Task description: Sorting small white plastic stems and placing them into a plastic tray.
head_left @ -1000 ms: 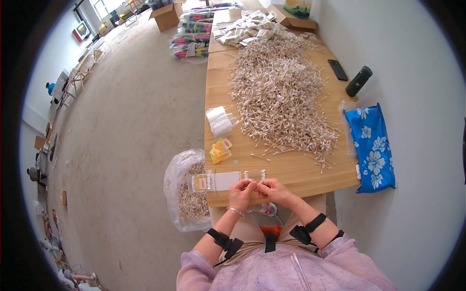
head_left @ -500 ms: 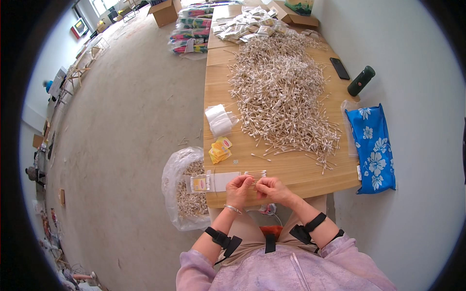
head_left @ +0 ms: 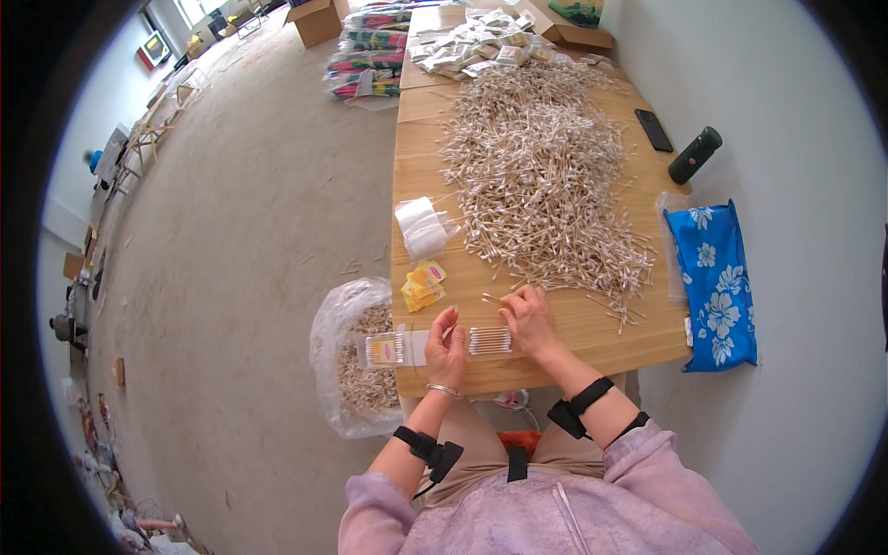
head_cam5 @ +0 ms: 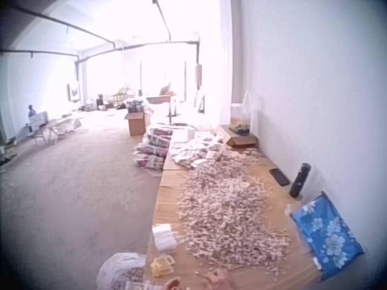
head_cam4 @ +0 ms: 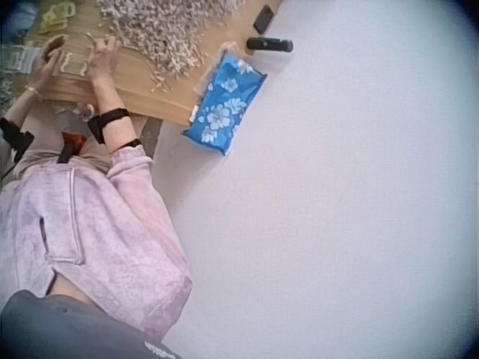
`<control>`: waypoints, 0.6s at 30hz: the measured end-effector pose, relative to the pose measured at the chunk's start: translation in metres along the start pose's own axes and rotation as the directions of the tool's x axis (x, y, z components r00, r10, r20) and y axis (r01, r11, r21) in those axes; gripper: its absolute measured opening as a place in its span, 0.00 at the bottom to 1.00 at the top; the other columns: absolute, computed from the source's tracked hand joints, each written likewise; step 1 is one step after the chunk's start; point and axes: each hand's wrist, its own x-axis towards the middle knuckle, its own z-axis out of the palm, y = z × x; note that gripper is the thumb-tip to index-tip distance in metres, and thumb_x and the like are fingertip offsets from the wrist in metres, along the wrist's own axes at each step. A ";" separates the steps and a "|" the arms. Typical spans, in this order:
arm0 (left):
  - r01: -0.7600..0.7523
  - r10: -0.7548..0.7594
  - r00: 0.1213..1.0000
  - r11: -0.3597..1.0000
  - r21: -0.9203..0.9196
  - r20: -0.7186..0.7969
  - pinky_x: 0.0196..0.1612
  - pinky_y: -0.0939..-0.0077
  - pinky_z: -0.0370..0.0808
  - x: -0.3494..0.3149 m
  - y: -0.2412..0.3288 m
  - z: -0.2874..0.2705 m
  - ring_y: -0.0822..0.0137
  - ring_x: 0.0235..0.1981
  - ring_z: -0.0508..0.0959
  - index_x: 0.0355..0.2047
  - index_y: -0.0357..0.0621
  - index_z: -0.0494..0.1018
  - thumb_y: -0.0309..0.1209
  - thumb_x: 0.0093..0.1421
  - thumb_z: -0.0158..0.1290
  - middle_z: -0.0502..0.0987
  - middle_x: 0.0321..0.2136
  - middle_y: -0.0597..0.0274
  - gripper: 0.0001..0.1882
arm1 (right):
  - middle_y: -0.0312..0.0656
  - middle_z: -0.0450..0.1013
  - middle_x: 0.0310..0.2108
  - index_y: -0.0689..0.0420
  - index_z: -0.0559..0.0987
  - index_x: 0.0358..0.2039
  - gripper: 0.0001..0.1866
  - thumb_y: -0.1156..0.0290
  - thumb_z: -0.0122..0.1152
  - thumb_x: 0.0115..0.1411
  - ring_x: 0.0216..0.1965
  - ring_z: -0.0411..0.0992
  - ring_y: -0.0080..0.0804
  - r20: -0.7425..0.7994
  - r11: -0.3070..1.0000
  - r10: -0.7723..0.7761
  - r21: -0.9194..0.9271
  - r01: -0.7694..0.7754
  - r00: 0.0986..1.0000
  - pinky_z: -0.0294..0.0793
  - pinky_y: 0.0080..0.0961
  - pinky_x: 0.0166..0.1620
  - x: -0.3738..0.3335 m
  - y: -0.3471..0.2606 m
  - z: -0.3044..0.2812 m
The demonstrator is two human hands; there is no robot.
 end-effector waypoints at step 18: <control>0.015 -0.019 1.000 0.979 -0.203 -0.015 0.61 0.73 0.62 0.014 -0.034 0.000 0.66 0.57 0.66 0.58 0.33 0.61 0.26 0.66 0.40 0.66 0.56 0.56 0.20 | 0.38 0.66 0.43 0.52 0.79 0.33 0.08 0.74 0.54 0.54 0.49 0.61 0.41 -0.073 0.996 0.069 -0.052 -0.073 0.995 0.60 0.37 0.51 -0.035 -0.015 0.019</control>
